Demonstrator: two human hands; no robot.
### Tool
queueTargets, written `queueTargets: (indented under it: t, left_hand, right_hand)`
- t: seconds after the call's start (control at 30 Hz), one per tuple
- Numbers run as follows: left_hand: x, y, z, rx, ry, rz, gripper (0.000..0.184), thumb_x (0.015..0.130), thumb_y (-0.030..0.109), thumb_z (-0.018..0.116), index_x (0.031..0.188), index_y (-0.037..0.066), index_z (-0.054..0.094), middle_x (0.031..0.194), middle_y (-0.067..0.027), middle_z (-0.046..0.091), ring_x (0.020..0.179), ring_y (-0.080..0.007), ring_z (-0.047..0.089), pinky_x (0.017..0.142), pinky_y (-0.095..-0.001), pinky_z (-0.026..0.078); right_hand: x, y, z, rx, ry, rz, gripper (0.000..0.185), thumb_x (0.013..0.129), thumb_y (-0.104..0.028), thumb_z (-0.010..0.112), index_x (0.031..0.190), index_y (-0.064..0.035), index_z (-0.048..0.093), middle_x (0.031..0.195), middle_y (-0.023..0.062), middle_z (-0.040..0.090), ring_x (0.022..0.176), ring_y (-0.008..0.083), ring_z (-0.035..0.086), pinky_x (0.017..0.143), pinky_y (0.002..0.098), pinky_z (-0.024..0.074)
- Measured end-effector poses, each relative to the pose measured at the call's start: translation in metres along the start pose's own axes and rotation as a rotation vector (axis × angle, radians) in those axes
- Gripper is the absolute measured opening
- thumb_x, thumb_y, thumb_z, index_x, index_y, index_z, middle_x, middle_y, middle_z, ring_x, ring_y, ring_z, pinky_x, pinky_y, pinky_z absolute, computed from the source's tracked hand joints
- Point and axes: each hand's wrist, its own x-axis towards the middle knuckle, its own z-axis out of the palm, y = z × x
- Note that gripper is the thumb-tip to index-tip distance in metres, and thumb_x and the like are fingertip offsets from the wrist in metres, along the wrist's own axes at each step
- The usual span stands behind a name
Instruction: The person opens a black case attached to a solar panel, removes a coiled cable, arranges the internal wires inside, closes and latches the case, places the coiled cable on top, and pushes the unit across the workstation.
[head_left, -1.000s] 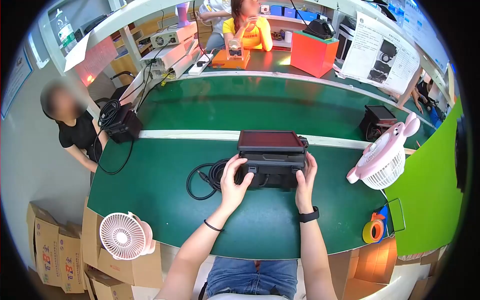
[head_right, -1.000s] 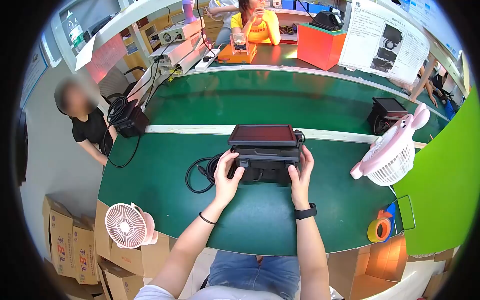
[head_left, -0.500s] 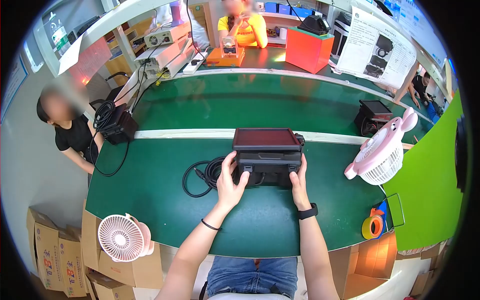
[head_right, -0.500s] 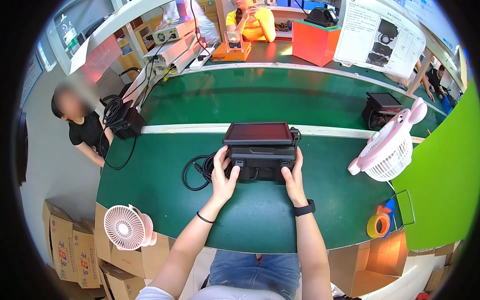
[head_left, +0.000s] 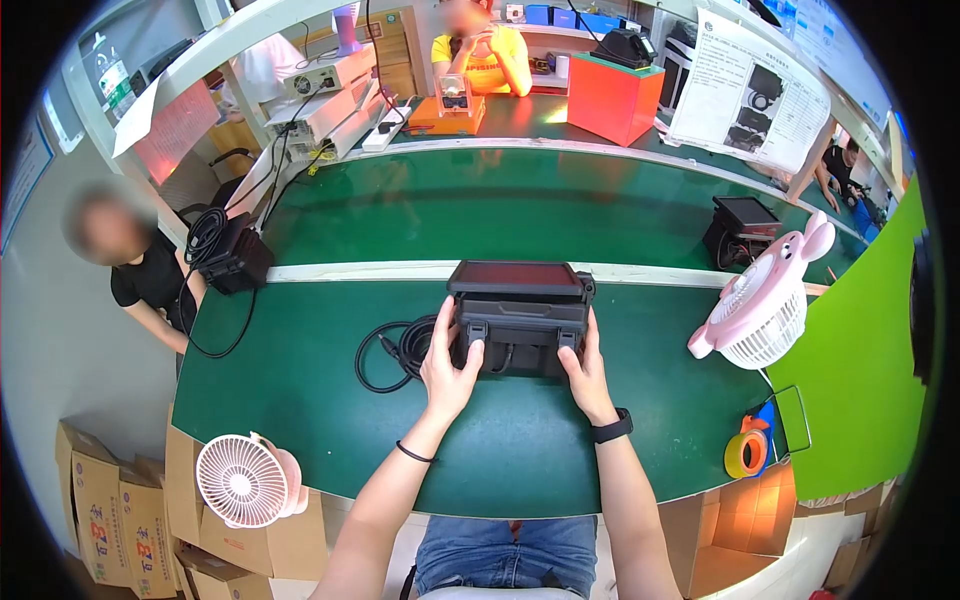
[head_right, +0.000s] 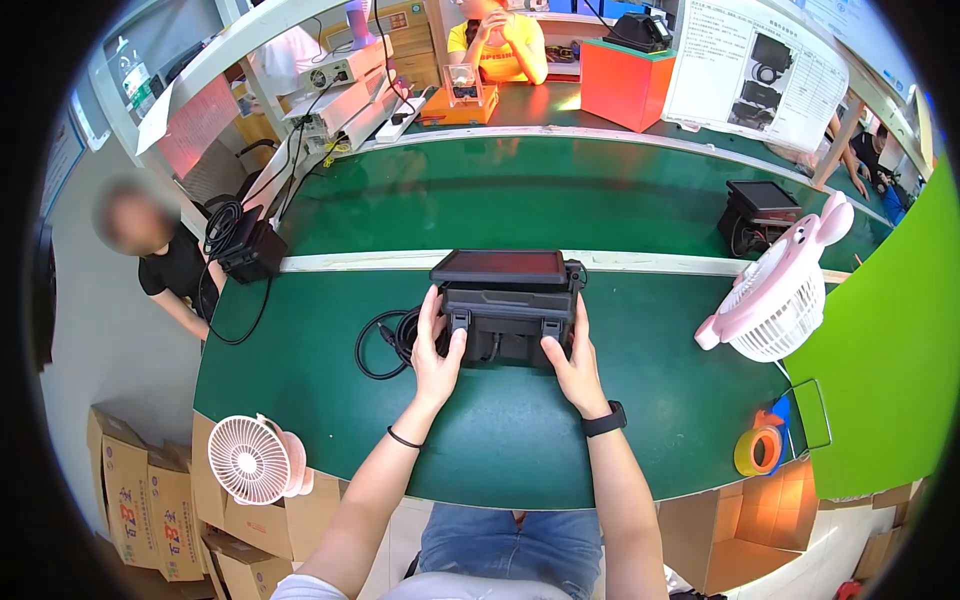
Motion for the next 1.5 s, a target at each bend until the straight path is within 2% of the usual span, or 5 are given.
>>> queueTargets:
  t: [0.57,0.73,1.03,1.33,1.5]
  left_hand:
    - [-0.005,-0.017,0.003,0.234,0.009,0.076,0.065,0.082,0.030,0.070,0.136,0.009,0.041,0.133,-0.0173,0.048,0.117,-0.0360,0.052,0.097,-0.0436,0.042]
    - [-0.005,-0.005,-0.003,0.539,0.117,0.540,0.070,0.066,0.033,0.083,0.123,0.011,0.049,0.130,-0.0144,0.046,0.122,-0.0366,0.044,0.102,-0.0517,0.031]
    - [-0.009,-0.010,-0.015,0.604,0.013,0.734,0.060,0.063,0.037,0.082,0.115,0.020,0.058,0.122,-0.0079,0.055,0.113,-0.0282,0.052,0.107,-0.0551,0.024]
    - [-0.008,-0.002,-0.020,0.417,0.109,0.806,0.037,0.064,0.035,0.079,0.100,0.034,0.072,0.102,0.0007,0.056,0.093,-0.0220,0.054,0.077,-0.0366,0.048]
    - [-0.006,0.000,-0.022,0.389,0.177,0.925,0.036,0.065,0.032,0.079,0.100,0.034,0.072,0.097,0.0032,0.060,0.086,-0.0193,0.058,0.069,-0.0305,0.051]
  right_hand:
    - [0.004,0.012,0.003,0.017,0.079,-0.007,0.075,0.091,-0.023,0.063,0.149,-0.0057,0.018,0.136,0.0149,0.046,0.124,0.0227,0.047,0.104,0.0354,0.0355]
    - [0.002,0.009,0.004,-0.003,0.095,0.040,0.077,0.084,-0.026,0.071,0.144,-0.0073,0.028,0.135,0.0151,0.044,0.119,0.0243,0.049,0.097,0.0368,0.0412]
    - [-0.010,-0.014,0.019,-0.358,0.047,-0.264,0.084,0.065,-0.030,0.084,0.134,-0.0123,0.040,0.140,0.0191,0.028,0.123,0.0354,0.041,0.096,0.0439,0.0420]
    - [-0.012,-0.014,0.020,-0.342,-0.002,-0.356,0.081,0.061,-0.038,0.085,0.127,-0.0133,0.044,0.139,0.0206,0.029,0.123,0.0385,0.039,0.102,0.0509,0.0350]
    - [-0.009,-0.007,0.017,-0.189,0.015,-0.379,0.058,0.084,-0.053,0.062,0.119,-0.0096,0.044,0.136,0.0195,0.034,0.120,0.0313,0.041,0.102,0.0467,0.0330]
